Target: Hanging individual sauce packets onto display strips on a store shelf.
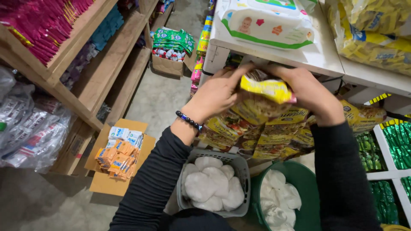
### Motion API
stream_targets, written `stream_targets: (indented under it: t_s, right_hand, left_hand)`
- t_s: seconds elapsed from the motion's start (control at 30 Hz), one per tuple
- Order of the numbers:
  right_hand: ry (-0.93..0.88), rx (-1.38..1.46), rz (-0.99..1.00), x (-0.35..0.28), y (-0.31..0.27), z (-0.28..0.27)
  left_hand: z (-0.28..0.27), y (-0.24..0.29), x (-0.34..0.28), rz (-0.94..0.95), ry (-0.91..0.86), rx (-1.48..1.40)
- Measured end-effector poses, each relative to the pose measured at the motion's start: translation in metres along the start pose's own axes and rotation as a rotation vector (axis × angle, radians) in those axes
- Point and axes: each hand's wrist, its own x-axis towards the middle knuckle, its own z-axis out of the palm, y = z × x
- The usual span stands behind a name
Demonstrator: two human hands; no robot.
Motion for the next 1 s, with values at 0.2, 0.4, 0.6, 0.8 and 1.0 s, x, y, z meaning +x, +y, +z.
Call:
stream_targets:
  t_s: [0.2, 0.4, 0.6, 0.8, 1.0]
  right_hand:
    - [0.130, -0.024, -0.168, -0.002, -0.009, 0.005]
    - [-0.047, 0.028, -0.057, 0.013, -0.003, -0.006]
    - [-0.061, 0.034, 0.034, 0.006, 0.013, 0.003]
    - [0.506, 0.050, 0.020, -0.063, -0.027, 0.029]
    - [0.661, 0.236, 0.384, -0.069, -0.047, 0.101]
  left_hand:
    - [-0.003, -0.002, 0.010, 0.151, -0.081, 0.130]
    - [-0.017, 0.018, 0.025, 0.031, -0.234, 0.256]
    - [-0.014, 0.007, 0.029, -0.079, -0.324, 0.124]
    - [-0.019, 0.020, 0.033, -0.117, -0.313, 0.090]
    - [-0.021, 0.028, 0.037, -0.070, -0.256, 0.159]
